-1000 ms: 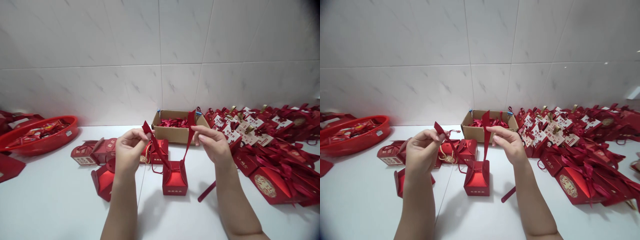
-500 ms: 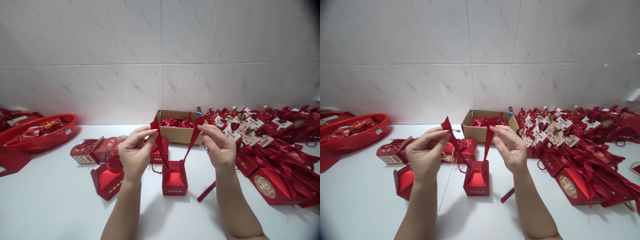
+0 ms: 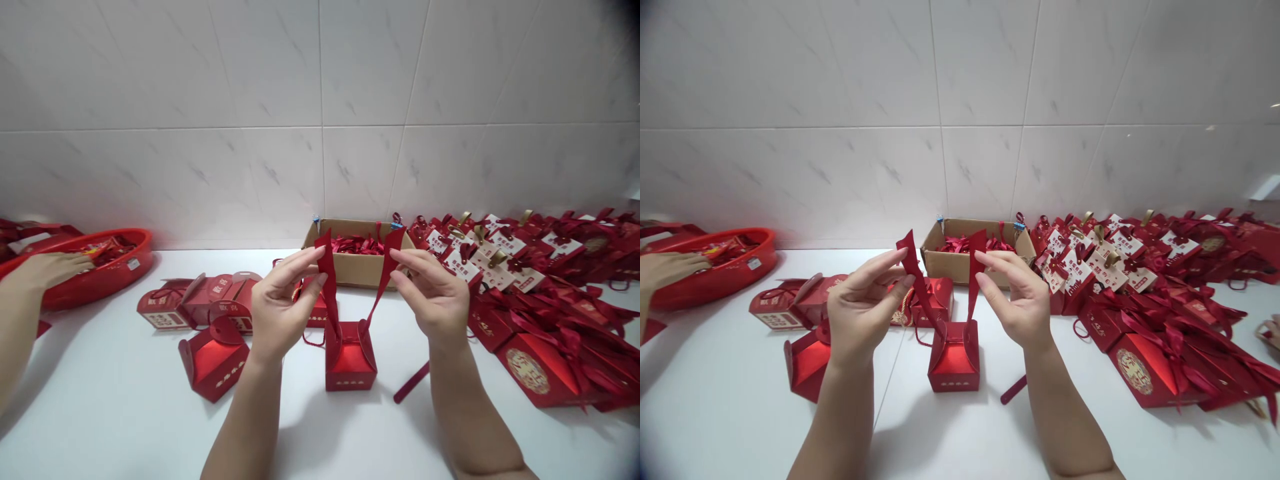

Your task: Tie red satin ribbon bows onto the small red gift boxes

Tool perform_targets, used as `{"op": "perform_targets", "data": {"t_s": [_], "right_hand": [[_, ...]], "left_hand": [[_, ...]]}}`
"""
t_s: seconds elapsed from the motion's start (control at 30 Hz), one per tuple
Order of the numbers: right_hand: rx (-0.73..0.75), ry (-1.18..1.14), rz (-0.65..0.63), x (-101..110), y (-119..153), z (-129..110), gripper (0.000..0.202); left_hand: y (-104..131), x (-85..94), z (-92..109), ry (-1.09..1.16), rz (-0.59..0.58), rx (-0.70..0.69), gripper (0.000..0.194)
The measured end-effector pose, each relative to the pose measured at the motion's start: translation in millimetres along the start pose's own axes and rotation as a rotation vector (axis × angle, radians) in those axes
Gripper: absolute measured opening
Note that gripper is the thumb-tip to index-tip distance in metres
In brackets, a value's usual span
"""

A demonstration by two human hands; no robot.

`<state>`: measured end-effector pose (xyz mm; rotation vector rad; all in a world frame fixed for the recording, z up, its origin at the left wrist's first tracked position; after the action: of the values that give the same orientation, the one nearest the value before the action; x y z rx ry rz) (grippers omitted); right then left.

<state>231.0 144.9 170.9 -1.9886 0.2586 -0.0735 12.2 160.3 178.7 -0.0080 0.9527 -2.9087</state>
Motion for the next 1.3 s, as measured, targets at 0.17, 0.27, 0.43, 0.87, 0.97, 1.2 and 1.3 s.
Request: {"op": "perform_targets", "data": {"t_s": [0.17, 0.27, 0.43, 0.87, 0.97, 1.2, 1.3], "right_hand": [[-0.004, 0.006, -0.027, -2, 1, 2, 0.035], [-0.013, -0.005, -0.047, -5, 1, 6, 0.035], [-0.033, -0.01, -0.025, -4, 3, 13, 0.032], [-0.029, -0.021, 0.077, 4, 3, 13, 0.031], [-0.015, -0.015, 0.085, 6, 3, 9, 0.031], [0.006, 0.079, 0.129, 17, 3, 2, 0.027], [0.025, 0.083, 0.144, 20, 3, -2, 0.026]], "left_hand": [[0, -2.9, 1, 0.011, -0.029, -0.009, 0.04], [-1, -6.2, 1, 0.025, -0.062, -0.015, 0.041], [-1, -7.9, 1, 0.033, -0.083, -0.016, 0.04], [-1, -12.4, 2, 0.055, -0.117, -0.011, 0.043], [-1, -11.0, 3, 0.046, -0.105, -0.02, 0.042], [1, -2.9, 6, 0.0, -0.03, -0.063, 0.044], [1, -1.5, 8, 0.004, -0.017, -0.078, 0.044]]}}
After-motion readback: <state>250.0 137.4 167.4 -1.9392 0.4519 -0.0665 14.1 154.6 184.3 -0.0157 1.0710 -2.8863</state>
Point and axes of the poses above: each hand's wrist, its own y-axis away from the middle knuckle, its own x-axis out of the back of the hand, z = x × y, the point moved 10 cm from there along -y, towards the middle knuckle, and after that the axes turned 11 degrees about x, right-handed, at the moved point
